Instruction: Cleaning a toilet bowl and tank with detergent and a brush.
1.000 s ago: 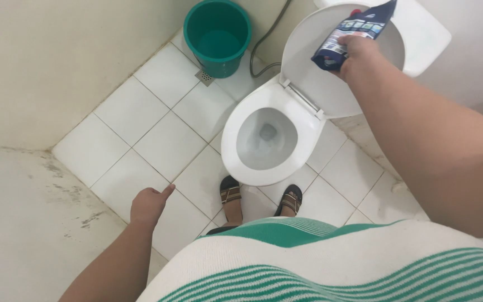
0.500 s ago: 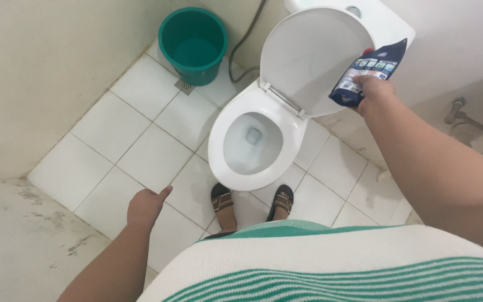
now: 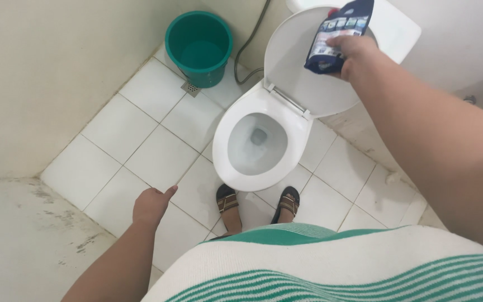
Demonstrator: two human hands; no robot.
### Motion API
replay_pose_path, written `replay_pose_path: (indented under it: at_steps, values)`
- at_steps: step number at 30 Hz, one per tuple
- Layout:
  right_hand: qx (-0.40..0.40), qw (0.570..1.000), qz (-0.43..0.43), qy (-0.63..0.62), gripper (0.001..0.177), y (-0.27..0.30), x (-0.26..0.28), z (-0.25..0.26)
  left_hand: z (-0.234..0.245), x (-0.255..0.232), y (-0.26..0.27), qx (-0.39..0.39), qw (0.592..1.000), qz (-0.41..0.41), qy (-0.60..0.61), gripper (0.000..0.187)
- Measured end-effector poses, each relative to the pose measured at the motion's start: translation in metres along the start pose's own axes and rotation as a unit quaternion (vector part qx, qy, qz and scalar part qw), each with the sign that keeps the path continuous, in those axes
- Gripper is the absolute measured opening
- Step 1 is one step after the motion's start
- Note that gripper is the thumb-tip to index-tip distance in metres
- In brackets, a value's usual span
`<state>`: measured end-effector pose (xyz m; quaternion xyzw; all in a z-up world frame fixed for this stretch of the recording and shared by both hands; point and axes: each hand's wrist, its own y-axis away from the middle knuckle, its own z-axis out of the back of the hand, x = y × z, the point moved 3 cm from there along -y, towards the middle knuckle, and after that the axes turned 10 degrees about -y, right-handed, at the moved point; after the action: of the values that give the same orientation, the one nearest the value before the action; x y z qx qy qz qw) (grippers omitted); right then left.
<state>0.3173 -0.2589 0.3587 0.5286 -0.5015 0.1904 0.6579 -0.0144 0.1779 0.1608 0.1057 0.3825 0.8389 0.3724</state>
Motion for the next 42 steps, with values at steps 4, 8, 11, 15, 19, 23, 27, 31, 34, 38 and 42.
replay_pose_path:
  at_steps: [4, 8, 11, 15, 19, 23, 27, 31, 34, 38, 42]
  values:
    - [0.003, 1.0, 0.008, 0.006, 0.054, -0.019, 0.011, 0.005, -0.007, 0.008, 0.003, 0.005, 1.0, 0.012, 0.012, 0.064]
    - [-0.006, 0.998, 0.041, 0.036, 0.056, -0.019, -0.001, 0.035, -0.022, 0.017, -0.001, 0.0, 1.0, -0.004, -0.011, 0.068]
    - [-0.037, 0.999, 0.009, -0.023, 0.057, -0.007, -0.014, 0.059, -0.03, 0.02, -0.002, -0.007, 1.0, -0.008, 0.014, 0.065]
    - [-0.076, 0.996, -0.028, -0.037, 0.053, -0.013, -0.037, 0.101, -0.032, 0.019, -0.004, 0.0, 0.999, -0.015, -0.038, 0.067]
    - [-0.048, 0.993, -0.041, -0.095, 0.046, -0.022, -0.054, 0.136, -0.026, 0.01, 0.0, 0.011, 0.999, -0.021, -0.049, 0.07]
    - [-0.019, 0.991, 0.025, -0.126, 0.045, 0.002, -0.049, 0.141, -0.024, 0.006, -0.002, 0.006, 0.999, -0.016, -0.043, 0.068]
    - [-0.016, 0.979, 0.054, -0.198, 0.044, 0.019, -0.047, 0.146, -0.027, 0.007, -0.003, 0.012, 0.999, -0.015, -0.042, 0.067]
    - [-0.006, 0.974, 0.039, -0.224, 0.042, 0.003, -0.076, 0.174, -0.038, 0.02, -0.016, -0.011, 0.999, -0.025, -0.039, 0.066]
    - [-0.047, 0.982, 0.013, -0.185, 0.044, 0.037, -0.094, 0.169, -0.039, 0.026, -0.018, -0.016, 0.999, -0.013, -0.03, 0.063]
    - [-0.068, 0.978, -0.059, -0.186, 0.044, 0.021, -0.132, 0.167, -0.041, 0.029, -0.016, 0.015, 0.999, -0.003, -0.051, 0.068]
    - [-0.042, 0.96, -0.158, -0.226, 0.045, 0.001, -0.155, 0.128, -0.037, 0.029, -0.015, 0.002, 0.999, 0.006, -0.045, 0.064]
